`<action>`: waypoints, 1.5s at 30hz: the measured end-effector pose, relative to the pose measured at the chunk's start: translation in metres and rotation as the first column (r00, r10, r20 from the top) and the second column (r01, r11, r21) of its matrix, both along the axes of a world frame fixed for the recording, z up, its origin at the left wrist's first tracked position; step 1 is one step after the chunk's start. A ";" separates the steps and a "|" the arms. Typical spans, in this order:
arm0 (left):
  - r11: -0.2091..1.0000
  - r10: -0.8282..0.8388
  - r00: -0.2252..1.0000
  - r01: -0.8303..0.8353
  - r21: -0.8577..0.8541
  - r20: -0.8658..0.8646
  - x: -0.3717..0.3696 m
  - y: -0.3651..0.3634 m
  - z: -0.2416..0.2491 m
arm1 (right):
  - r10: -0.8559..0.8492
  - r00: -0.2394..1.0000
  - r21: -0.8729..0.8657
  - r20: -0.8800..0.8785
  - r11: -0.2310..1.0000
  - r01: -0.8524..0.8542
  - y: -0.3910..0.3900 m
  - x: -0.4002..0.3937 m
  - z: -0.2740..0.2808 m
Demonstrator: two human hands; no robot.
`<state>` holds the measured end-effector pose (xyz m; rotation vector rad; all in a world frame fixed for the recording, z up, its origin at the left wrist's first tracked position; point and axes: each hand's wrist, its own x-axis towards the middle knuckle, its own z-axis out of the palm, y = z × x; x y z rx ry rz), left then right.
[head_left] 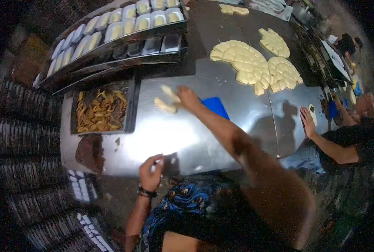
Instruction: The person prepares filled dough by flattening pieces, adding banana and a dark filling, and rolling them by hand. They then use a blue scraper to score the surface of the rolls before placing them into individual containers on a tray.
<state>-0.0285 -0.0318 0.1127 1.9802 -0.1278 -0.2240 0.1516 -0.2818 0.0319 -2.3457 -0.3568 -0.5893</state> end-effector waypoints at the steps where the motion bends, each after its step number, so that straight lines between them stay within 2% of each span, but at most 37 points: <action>1: 1.000 0.003 0.999 -0.003 0.009 0.040 0.004 -0.003 0.005 | 0.030 0.984 -0.155 -0.176 0.986 -0.057 -0.023 0.005 -0.027; 2: 1.000 0.008 0.997 -0.009 0.013 0.078 0.002 -0.004 0.008 | 0.038 0.999 -0.065 -0.007 0.997 -0.038 -0.048 0.000 -0.044; 3: 1.000 0.019 0.994 -0.021 0.018 0.103 -0.004 -0.006 0.006 | -0.027 0.998 -0.101 -0.060 0.995 0.020 -0.076 -0.009 -0.021; 4: 0.995 0.088 0.996 -0.086 -0.055 0.035 -0.009 -0.006 0.000 | -0.099 0.988 -0.129 -0.122 0.988 0.083 -0.100 -0.025 0.003; 6: 0.994 0.111 0.990 -0.112 -0.010 -0.081 -0.013 -0.006 -0.001 | -0.084 0.978 -0.277 0.189 0.951 0.135 -0.174 -0.019 -0.022; 7: 0.992 0.130 0.983 -0.130 0.008 -0.128 -0.014 -0.006 -0.003 | -0.193 0.981 -0.390 0.032 0.901 0.190 -0.199 -0.018 -0.011; 8: 0.968 0.157 0.962 -0.194 -0.158 -0.221 -0.016 -0.011 -0.005 | -0.308 0.945 -0.507 -0.107 0.835 0.215 -0.218 -0.018 0.010; 9: 0.980 0.141 0.972 -0.164 -0.113 -0.188 -0.010 -0.016 -0.005 | -0.257 0.966 -0.598 -0.019 0.778 0.195 -0.233 -0.020 0.019; 11: 0.994 0.104 0.987 -0.106 -0.010 -0.126 0.003 -0.023 0.000 | -0.250 0.967 -0.620 -0.047 0.766 0.168 -0.244 -0.014 0.023; 14: 0.999 0.025 0.983 -0.030 -0.027 -0.180 0.029 -0.030 0.012 | -0.287 0.957 -0.672 -0.044 0.717 0.184 -0.247 0.011 0.018; 17: 0.999 -0.016 0.999 0.015 -0.036 -0.040 0.041 -0.038 0.027 | -0.397 0.912 -0.566 -0.106 0.778 0.273 -0.261 0.040 0.013; 21: 0.994 0.003 0.998 0.004 -0.105 0.065 0.043 -0.030 0.015 | -0.193 0.977 -0.537 -0.093 0.836 0.114 -0.206 0.021 0.079; 23: 0.985 0.056 0.998 -0.062 -0.161 -0.037 0.054 -0.034 0.020 | -0.102 0.952 -0.369 -0.289 0.930 -0.012 -0.151 -0.003 0.129; 24: 0.986 0.070 0.985 -0.045 -0.158 0.156 0.064 -0.036 0.022 | -0.054 0.925 -0.275 -0.377 0.960 -0.056 -0.122 -0.015 0.151; 25: 0.990 0.080 0.936 -0.034 -0.138 0.344 0.072 -0.037 0.026 | 0.083 0.910 -0.061 -0.407 0.991 -0.118 -0.090 -0.025 0.166; 26: 0.991 0.117 0.858 -0.064 -0.121 0.501 0.079 -0.038 0.034 | 0.228 0.883 0.164 -0.411 0.971 -0.174 -0.055 -0.035 0.178; 27: 0.990 0.140 0.751 -0.098 -0.100 0.646 0.085 -0.039 0.044 | 0.372 0.845 0.383 -0.384 0.897 -0.220 -0.023 -0.043 0.186; 30: 0.953 0.299 0.587 -0.148 -0.262 0.753 0.081 -0.020 0.066 | 0.683 0.653 0.660 -0.328 0.660 -0.359 0.062 -0.067 0.201; 31: 0.945 0.325 0.550 -0.156 -0.288 0.770 0.075 -0.007 0.067 | 0.700 0.645 0.689 -0.305 0.630 -0.357 0.085 -0.074 0.199; 32: 0.830 0.532 0.580 -0.214 -0.515 0.617 0.069 0.003 0.058 | 0.716 0.639 0.716 -0.283 0.601 -0.356 0.105 -0.079 0.193; 33: 0.746 0.631 0.602 -0.296 -0.597 0.490 0.060 0.015 0.063 | 0.730 0.631 0.739 -0.260 0.572 -0.357 0.127 -0.083 0.186; 34: 0.643 0.716 0.606 -0.379 -0.666 0.347 0.050 0.028 0.067 | 0.602 0.723 0.663 -0.338 0.698 -0.271 0.148 -0.091 0.178; 35: 0.523 0.783 0.592 -0.459 -0.718 0.192 0.043 0.040 0.071 | 0.549 0.785 0.687 -0.287 0.689 -0.232 0.170 -0.099 0.156; 36: 0.453 0.846 0.491 -0.453 -0.768 0.210 0.040 0.049 0.073 | 0.525 0.835 0.765 -0.164 0.602 -0.228 0.199 -0.122 0.158; 37: 0.444 0.852 0.488 -0.480 -0.757 0.190 0.033 0.065 0.073 | 0.476 0.878 0.832 -0.052 0.506 -0.226 0.228 -0.142 0.160; 39: 0.432 0.853 0.504 -0.530 -0.730 0.139 0.019 0.086 0.066 | 0.385 0.919 0.854 -0.088 0.503 -0.130 0.264 -0.148 0.117; 40: 0.415 0.840 0.534 -0.518 -0.748 0.097 0.014 0.097 0.058 | 0.321 0.942 0.875 -0.099 0.479 -0.072 0.284 -0.158 0.126; 43: 0.510 0.850 0.419 -0.502 -0.699 0.319 -0.007 0.114 0.054 | 0.363 0.926 0.891 -0.103 0.448 -0.077 0.310 -0.156 0.117; 44: 0.511 0.852 0.430 -0.554 -0.657 0.300 -0.014 0.119 0.054 | 0.268 0.957 0.840 -0.114 0.540 -0.051 0.313 -0.159 0.117; 45: 0.499 0.833 0.517 -0.551 -0.669 0.196 -0.019 0.126 0.054 | 0.318 0.934 0.829 -0.160 0.557 -0.048 0.313 -0.166 0.125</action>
